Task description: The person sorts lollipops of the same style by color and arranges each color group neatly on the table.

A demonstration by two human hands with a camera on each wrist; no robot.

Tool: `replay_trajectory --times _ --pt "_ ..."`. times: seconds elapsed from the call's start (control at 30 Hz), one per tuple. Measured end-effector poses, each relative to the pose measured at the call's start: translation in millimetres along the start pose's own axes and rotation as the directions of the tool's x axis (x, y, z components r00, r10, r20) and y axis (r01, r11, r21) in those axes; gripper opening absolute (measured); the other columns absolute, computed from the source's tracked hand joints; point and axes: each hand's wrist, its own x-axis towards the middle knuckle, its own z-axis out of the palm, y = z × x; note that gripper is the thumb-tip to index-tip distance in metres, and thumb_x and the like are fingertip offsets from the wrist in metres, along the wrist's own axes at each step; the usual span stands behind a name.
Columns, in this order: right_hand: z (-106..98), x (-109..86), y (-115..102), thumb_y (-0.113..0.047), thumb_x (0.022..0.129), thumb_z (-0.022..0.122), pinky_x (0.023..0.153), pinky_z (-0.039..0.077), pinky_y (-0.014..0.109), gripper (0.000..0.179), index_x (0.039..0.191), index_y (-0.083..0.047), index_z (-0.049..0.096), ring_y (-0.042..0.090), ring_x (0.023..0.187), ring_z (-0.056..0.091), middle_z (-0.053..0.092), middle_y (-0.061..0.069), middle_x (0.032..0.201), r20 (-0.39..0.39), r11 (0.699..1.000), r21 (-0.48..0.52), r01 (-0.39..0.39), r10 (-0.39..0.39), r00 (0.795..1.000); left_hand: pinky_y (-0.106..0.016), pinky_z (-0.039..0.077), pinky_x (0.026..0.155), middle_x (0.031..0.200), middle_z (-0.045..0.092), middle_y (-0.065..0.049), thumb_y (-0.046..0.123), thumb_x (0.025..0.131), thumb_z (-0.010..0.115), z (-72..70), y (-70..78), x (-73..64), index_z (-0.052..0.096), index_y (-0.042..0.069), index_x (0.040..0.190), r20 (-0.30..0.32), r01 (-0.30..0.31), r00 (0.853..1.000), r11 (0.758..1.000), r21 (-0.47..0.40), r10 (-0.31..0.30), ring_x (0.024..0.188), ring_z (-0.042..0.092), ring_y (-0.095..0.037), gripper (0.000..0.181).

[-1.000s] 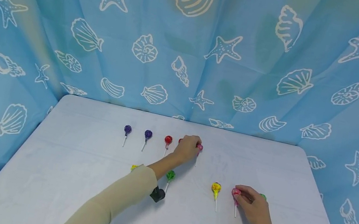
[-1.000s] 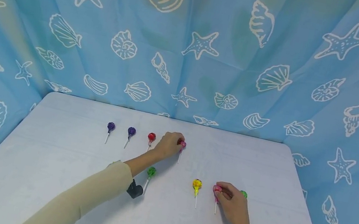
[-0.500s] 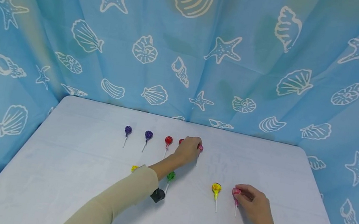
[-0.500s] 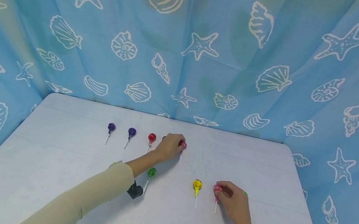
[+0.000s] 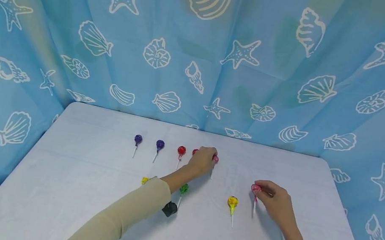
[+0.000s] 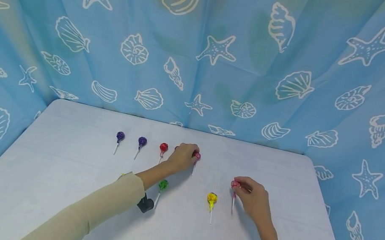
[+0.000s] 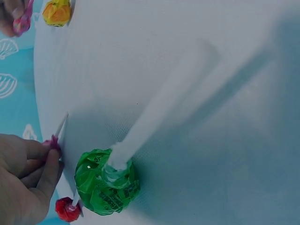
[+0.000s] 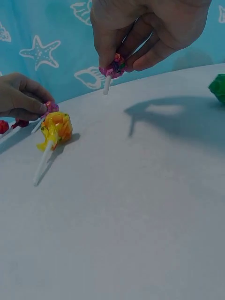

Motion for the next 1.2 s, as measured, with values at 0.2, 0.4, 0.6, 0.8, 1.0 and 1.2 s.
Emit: replay_trajectory --times 0.2,0.4,0.6,0.8,1.0,1.2 --pt "5.7 24.1 -5.8 -0.008 0.096 0.067 0.090 0.053 0.046 0.028 0.122 0.001 0.066 0.035 0.107 0.064 0.069 0.018 0.114 0.017 1.000 0.024 0.011 -0.012 1.000 -0.025 0.054 0.084 0.103 0.068 -0.007 0.012 0.096 0.067 -0.5 0.2 -2.2 0.066 0.005 0.119 0.006 -0.002 1.000 1.000 -0.004 0.002 0.095 0.064 -0.019 0.024" --pt "16.1 47.7 -6.7 -0.008 0.097 0.064 0.093 0.052 0.048 0.029 0.124 0.002 0.065 0.036 0.110 0.063 0.068 0.019 0.117 0.035 0.998 0.055 -0.011 0.010 0.999 -0.024 0.054 0.082 0.102 0.068 -0.007 0.013 0.098 0.066 -0.5 -0.8 -0.1 0.066 0.005 0.118 0.010 0.004 1.000 1.000 -0.001 -0.004 0.095 0.065 -0.019 0.022" --pt "27.6 64.1 -5.9 -0.009 0.098 0.063 0.095 0.051 0.046 0.029 0.126 0.001 0.064 0.036 0.113 0.061 0.065 0.020 0.121 0.053 0.993 0.095 -0.075 0.070 0.996 -0.022 0.053 0.081 0.101 0.068 -0.006 0.014 0.097 0.067 1.0 -2.8 1.9 0.066 0.006 0.118 0.009 0.000 1.000 1.000 0.009 0.000 0.094 0.065 -0.017 0.023" --pt "41.5 75.2 -5.7 -0.011 0.099 0.063 0.099 0.049 0.045 0.030 0.127 -0.001 0.064 0.036 0.114 0.059 0.063 0.020 0.125 0.064 0.983 0.128 -0.134 0.127 0.990 -0.023 0.054 0.082 0.101 0.068 -0.005 0.015 0.096 0.069 1.7 -1.8 2.3 0.065 0.007 0.118 0.007 0.003 1.000 1.000 0.018 -0.003 0.093 0.065 -0.017 0.023" --pt "54.5 79.9 -5.6 -0.014 0.098 0.065 0.100 0.048 0.046 0.030 0.126 -0.002 0.065 0.036 0.116 0.057 0.063 0.019 0.125 0.058 0.975 0.130 -0.182 0.176 0.983 -0.023 0.054 0.082 0.102 0.067 -0.006 0.015 0.097 0.068 0.8 0.5 1.2 0.064 0.007 0.118 0.014 -0.010 1.000 1.000 0.029 0.010 0.094 0.066 -0.017 0.022" --pt "59.3 81.1 -6.3 -0.016 0.099 0.064 0.100 0.048 0.045 0.031 0.127 -0.002 0.065 0.035 0.117 0.058 0.064 0.019 0.124 0.031 0.975 0.146 -0.168 0.165 0.986 -0.024 0.054 0.083 0.103 0.067 -0.007 0.015 0.097 0.067 -0.9 1.3 0.7 0.064 0.007 0.118 0.026 -0.012 1.000 0.999 0.035 0.011 0.096 0.066 -0.018 0.023"
